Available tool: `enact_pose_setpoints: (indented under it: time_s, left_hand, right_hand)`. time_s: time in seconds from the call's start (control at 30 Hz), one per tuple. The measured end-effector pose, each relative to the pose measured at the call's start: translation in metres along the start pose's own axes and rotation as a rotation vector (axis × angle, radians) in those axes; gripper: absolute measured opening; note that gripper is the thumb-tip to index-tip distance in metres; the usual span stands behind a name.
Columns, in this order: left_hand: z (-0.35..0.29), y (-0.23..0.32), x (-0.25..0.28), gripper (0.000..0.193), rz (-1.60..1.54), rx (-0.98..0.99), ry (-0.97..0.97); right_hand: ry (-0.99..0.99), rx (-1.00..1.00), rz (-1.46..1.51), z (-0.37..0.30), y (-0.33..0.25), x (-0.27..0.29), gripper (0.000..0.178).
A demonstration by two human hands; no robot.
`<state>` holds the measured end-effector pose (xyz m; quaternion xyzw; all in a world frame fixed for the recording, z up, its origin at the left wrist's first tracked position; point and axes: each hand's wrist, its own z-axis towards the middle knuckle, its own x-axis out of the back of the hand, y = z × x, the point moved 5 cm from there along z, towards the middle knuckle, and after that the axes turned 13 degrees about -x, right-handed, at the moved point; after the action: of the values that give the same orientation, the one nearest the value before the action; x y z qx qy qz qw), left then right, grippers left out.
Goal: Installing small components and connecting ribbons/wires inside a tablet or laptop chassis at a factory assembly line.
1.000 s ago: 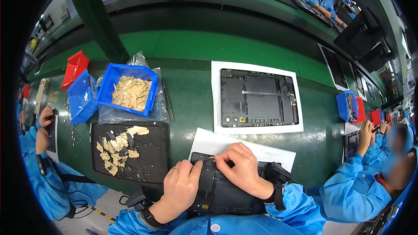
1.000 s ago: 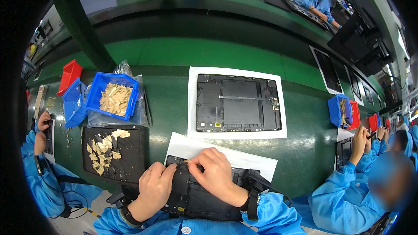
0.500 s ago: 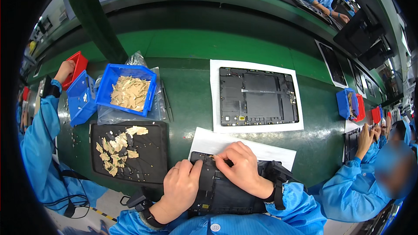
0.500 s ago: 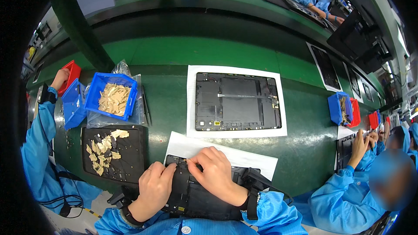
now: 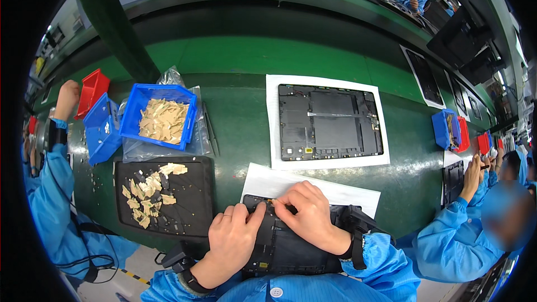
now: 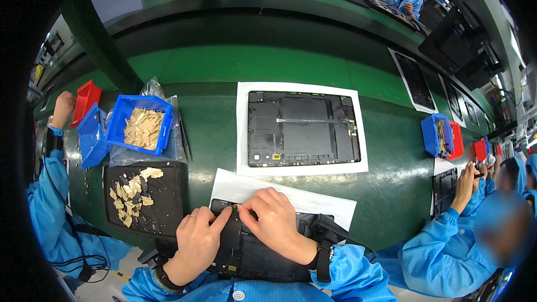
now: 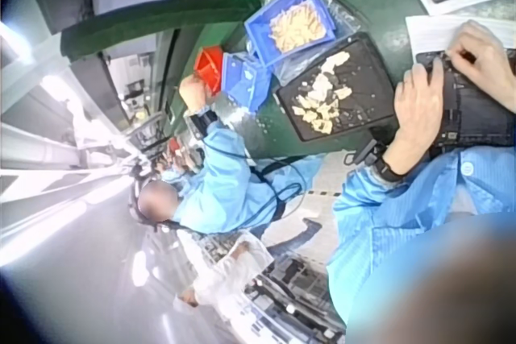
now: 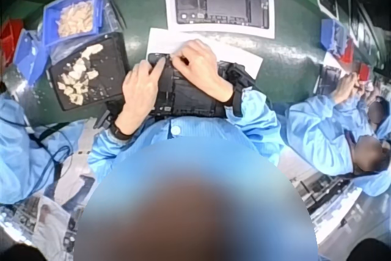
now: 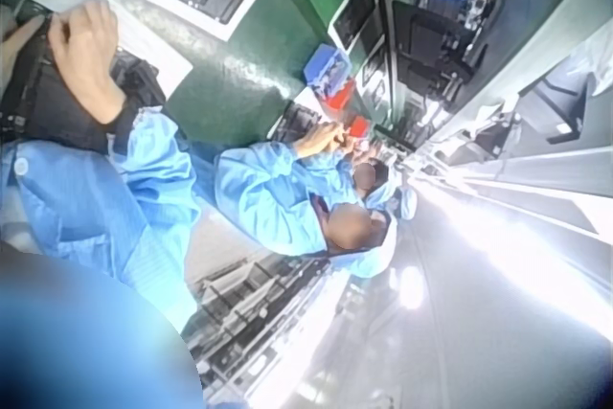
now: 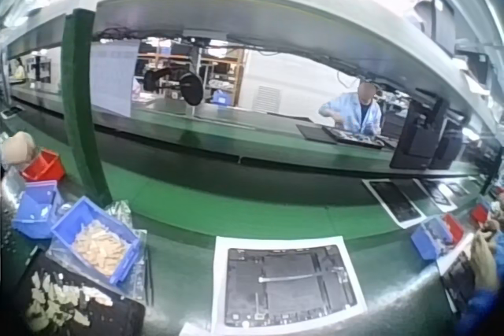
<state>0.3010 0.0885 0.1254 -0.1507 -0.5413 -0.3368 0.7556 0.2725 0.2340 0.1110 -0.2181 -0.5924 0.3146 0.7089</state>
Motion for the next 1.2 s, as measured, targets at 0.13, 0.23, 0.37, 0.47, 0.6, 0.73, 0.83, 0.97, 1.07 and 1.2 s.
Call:
enact_pose_setpoints:
  time_s: [0.13, 0.23, 0.37, 0.47, 0.6, 0.73, 0.83, 0.97, 1.07, 1.2]
  left_hand:
    - [0.002, -0.001, -0.002, 0.036, 0.003, -0.026, -0.026]
    - [0.005, -0.001, -0.001, 0.037, 0.011, -0.056, -0.096]
    - [0.01, -0.001, 0.001, 0.036, 0.021, -0.084, -0.167]
    - [0.011, 0.001, 0.001, 0.035, 0.039, -0.098, -0.155]
    - [0.008, -0.004, -0.002, 0.037, -0.017, -0.088, -0.154]
    - [0.008, -0.002, 0.001, 0.04, -0.029, -0.148, -0.174]
    - [0.016, 0.0, 0.002, 0.043, -0.023, -0.142, -0.211]
    - [0.012, 0.003, -0.005, 0.046, 0.007, -0.177, -0.217]
    - [-0.005, 0.0, -0.009, 0.047, 0.02, -0.134, -0.198]
    - [-0.007, 0.007, -0.017, 0.048, 0.119, -0.141, -0.197]
  right_hand:
    - [-0.004, -0.007, -0.006, 0.0, 0.001, 0.0, 0.012]
    - [0.007, 0.006, -0.034, 0.0, -0.001, 0.0, 0.014]
    - [0.027, 0.039, -0.109, -0.001, -0.007, 0.002, 0.015]
    - [0.066, 0.01, -0.203, 0.001, -0.006, 0.005, 0.022]
    - [-0.176, -0.179, 0.017, 0.009, 0.01, 0.011, 0.022]
    - [-0.223, -0.228, 0.159, 0.004, 0.014, 0.012, 0.011]
    - [-0.174, -0.092, 0.092, 0.002, 0.01, 0.01, 0.007]
    - [-0.138, -0.043, 0.013, 0.001, 0.011, 0.009, 0.006]
    - [-0.151, -0.007, -0.013, 0.002, 0.006, 0.007, 0.006]
    - [-0.128, 0.039, -0.096, 0.005, -0.002, 0.011, 0.008]
